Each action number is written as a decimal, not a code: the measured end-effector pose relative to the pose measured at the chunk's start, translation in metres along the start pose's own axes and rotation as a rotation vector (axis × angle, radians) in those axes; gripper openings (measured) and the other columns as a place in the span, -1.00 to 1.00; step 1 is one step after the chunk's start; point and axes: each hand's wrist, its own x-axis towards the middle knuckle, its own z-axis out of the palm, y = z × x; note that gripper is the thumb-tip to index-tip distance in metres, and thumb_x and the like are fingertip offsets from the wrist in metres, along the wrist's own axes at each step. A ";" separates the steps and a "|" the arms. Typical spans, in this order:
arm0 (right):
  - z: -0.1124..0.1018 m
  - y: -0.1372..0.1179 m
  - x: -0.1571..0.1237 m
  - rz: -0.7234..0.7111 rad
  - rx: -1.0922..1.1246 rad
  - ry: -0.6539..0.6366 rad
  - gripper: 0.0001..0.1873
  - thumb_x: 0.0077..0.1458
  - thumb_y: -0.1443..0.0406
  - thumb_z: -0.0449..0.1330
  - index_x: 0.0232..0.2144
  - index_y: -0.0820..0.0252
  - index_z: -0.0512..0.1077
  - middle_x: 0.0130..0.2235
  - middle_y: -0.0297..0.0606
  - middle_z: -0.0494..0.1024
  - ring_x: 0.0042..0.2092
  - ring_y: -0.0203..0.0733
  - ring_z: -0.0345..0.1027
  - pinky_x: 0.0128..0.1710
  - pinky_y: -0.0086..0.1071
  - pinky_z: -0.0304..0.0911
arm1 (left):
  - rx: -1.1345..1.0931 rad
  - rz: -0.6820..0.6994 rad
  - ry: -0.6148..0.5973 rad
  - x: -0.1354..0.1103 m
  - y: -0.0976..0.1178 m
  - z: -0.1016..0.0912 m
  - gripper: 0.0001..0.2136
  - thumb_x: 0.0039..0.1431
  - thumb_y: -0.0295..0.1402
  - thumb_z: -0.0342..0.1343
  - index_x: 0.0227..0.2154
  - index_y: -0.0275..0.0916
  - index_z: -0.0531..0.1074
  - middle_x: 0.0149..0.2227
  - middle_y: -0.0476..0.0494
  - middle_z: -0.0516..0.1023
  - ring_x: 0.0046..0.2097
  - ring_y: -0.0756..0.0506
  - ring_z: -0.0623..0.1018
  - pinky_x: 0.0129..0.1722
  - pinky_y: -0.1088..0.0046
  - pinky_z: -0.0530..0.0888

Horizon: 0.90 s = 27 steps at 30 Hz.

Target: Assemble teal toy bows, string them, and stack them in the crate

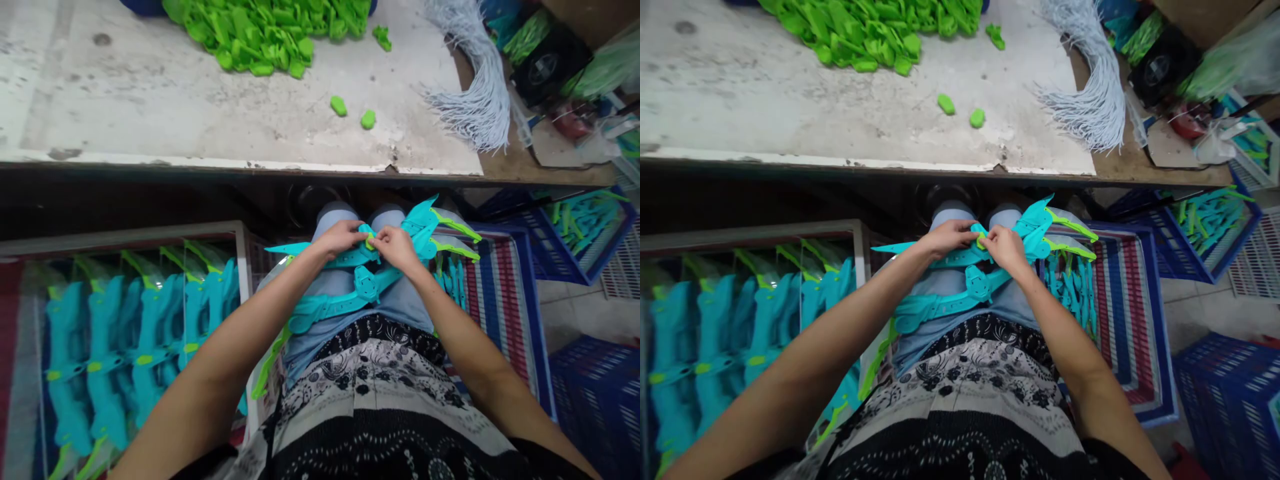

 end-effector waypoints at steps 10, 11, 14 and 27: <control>-0.017 -0.001 0.011 0.202 0.279 -0.494 -0.65 0.10 0.19 0.31 -0.11 0.22 0.39 -0.72 -0.39 0.45 -0.71 -0.21 0.33 -0.77 -0.49 0.15 | 0.034 0.049 0.064 0.006 -0.011 0.010 -0.76 -0.03 -0.42 0.22 -0.23 -0.32 0.52 -0.50 0.04 0.44 -0.48 0.06 0.35 -0.49 0.57 0.27; -0.016 -0.001 0.012 0.199 0.271 -0.487 -0.66 0.09 0.19 0.32 -0.14 0.21 0.39 -0.72 -0.39 0.45 -0.72 -0.21 0.33 -0.78 -0.48 0.15 | 0.045 0.053 0.076 0.007 -0.013 0.010 -0.74 -0.02 -0.41 0.22 -0.21 -0.32 0.52 -0.49 0.04 0.45 -0.47 0.06 0.35 -0.48 0.57 0.29; -0.013 0.000 0.015 0.136 0.213 -0.459 -0.77 0.09 0.18 0.31 -0.29 0.18 0.40 -0.76 -0.41 0.41 -0.75 -0.23 0.27 -0.78 -0.48 0.12 | 0.097 0.085 0.131 0.009 -0.017 0.009 -0.68 -0.03 -0.37 0.22 -0.15 -0.32 0.50 -0.45 0.03 0.47 -0.43 0.04 0.38 -0.44 0.56 0.32; -0.078 -0.073 0.104 -0.383 -0.239 0.416 -0.69 0.29 0.20 0.02 -0.16 0.26 0.49 -0.18 -0.06 0.57 -0.06 0.02 0.46 -0.04 -0.16 0.29 | 0.459 0.373 0.411 -0.008 -0.007 0.018 -0.61 0.08 -0.29 0.18 -0.02 -0.34 0.45 -0.03 -0.29 0.54 -0.03 -0.20 0.51 -0.02 0.32 0.44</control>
